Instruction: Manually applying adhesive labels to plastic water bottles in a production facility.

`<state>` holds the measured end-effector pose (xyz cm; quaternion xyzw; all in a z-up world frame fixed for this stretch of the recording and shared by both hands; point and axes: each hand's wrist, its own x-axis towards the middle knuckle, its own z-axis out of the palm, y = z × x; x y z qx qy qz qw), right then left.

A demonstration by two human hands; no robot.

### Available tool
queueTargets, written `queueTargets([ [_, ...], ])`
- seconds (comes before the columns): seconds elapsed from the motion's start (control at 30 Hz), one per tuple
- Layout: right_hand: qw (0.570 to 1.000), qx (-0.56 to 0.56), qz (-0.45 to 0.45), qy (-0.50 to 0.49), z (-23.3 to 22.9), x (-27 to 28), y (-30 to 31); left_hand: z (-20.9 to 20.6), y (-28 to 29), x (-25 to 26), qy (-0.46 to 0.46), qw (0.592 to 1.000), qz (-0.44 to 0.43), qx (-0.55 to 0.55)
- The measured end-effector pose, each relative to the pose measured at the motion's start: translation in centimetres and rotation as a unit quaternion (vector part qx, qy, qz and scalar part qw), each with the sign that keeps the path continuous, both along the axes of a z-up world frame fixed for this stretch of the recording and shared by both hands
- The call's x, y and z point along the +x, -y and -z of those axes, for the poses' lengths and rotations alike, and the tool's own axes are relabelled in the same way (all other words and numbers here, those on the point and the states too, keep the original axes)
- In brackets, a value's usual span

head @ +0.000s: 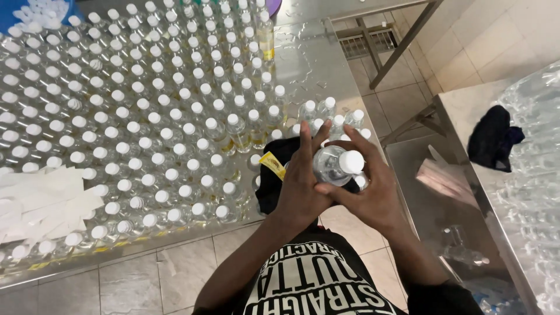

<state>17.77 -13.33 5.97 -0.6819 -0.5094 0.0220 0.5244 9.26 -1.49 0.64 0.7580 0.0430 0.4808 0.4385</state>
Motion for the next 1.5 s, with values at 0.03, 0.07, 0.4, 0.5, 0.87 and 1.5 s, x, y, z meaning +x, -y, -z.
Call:
queueTargets([
  [0.03, 0.997, 0.018, 0.017, -0.079, 0.2, 0.9, 0.0, -0.5, 0.1, 0.7, 0.000, 0.995, -0.061, 0.077],
  [0.07, 0.986, 0.035, 0.033, -0.158, 0.5, 1.7, -0.1, -0.9, 0.1, 1.3, -0.001, 0.981, -0.122, 0.152],
  [0.4, 0.905, 0.127, 0.147, -0.379, 5.1, 9.0, 0.8, 7.6, 2.4, 4.5, -0.149, 0.895, -0.311, 0.282],
  [0.5, 0.911, 0.100, 0.144, -0.372, 6.2, 11.2, 1.2, 6.6, 1.4, 6.5, -0.194, 0.891, -0.317, 0.261],
  [0.87, 0.903, -0.042, -0.097, -0.418, 3.1, 24.0, -5.5, 6.3, -2.9, 7.8, -0.282, 0.952, -0.118, 0.005],
  [1.5, 0.984, -0.177, -0.018, 0.009, 30.5, 31.1, -44.1, 7.0, 3.1, -8.9, -0.350, 0.753, -0.429, -0.355],
])
